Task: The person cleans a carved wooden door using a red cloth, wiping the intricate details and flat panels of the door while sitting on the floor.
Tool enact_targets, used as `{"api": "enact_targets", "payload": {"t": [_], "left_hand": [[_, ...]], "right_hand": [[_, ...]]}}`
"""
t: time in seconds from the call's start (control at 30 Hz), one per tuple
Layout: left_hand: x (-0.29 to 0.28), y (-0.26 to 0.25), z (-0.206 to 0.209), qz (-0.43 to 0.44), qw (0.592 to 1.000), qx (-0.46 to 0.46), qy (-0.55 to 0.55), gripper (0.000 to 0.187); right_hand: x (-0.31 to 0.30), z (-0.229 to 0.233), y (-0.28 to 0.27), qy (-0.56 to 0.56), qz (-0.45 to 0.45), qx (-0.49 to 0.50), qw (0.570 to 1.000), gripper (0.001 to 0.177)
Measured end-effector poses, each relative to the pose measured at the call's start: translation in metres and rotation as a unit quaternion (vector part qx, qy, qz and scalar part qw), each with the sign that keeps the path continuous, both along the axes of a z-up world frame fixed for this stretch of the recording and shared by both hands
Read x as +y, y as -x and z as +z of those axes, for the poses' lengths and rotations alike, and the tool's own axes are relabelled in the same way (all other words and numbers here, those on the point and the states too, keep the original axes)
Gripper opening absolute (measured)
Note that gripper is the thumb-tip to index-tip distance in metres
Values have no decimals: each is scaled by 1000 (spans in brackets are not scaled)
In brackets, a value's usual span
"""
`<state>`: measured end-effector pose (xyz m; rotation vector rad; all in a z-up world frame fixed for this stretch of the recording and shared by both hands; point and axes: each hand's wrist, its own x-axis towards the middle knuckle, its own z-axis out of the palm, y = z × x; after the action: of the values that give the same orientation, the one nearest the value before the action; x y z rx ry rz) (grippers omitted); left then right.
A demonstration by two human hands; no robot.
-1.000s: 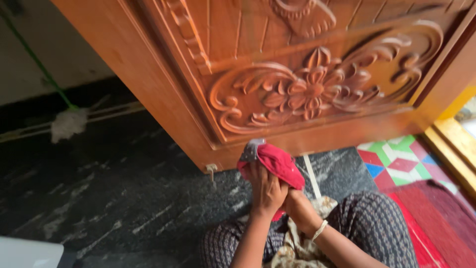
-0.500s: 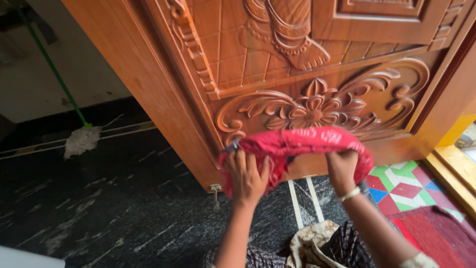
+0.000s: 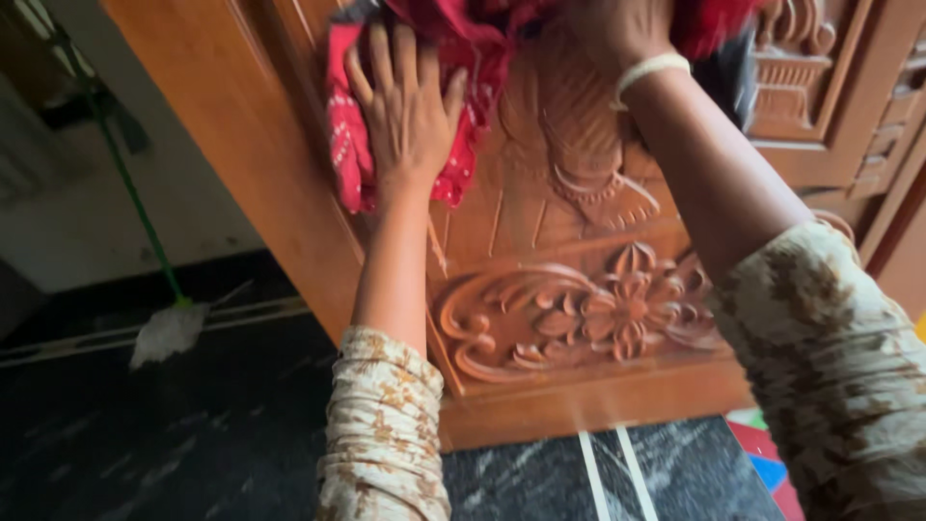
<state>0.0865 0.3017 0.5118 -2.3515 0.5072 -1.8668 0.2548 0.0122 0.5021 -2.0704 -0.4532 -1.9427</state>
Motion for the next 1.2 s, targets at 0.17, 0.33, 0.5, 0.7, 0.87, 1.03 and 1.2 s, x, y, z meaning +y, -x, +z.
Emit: {"api": "enact_targets", "payload": {"t": [0.17, 0.33, 0.5, 0.7, 0.87, 1.03, 1.2], "left_hand": [[-1, -32, 3, 1, 997, -75, -10, 59], [-8, -33, -36, -19, 999, -28, -12, 59], [-16, -16, -100, 19, 977, 212, -23, 46], [-8, -3, -163, -65, 988, 115, -79, 67], [-16, -2, -186, -49, 989, 110, -91, 68], [-21, 0, -221, -57, 984, 134, -99, 60], [-32, 5, -250, -63, 970, 202, -122, 53]], "right_hand": [[18, -16, -17, 19, 21, 12, 1000, 10], [11, -59, 9, 24, 61, 37, 997, 10], [-32, -85, 77, -27, 141, 56, 988, 10], [-85, -74, 132, -169, 153, 80, 970, 20], [-78, -74, 138, -51, -18, -35, 998, 18], [-42, -98, 132, -24, 61, 24, 998, 69], [-43, -156, 157, 26, 29, 94, 995, 65]]}}
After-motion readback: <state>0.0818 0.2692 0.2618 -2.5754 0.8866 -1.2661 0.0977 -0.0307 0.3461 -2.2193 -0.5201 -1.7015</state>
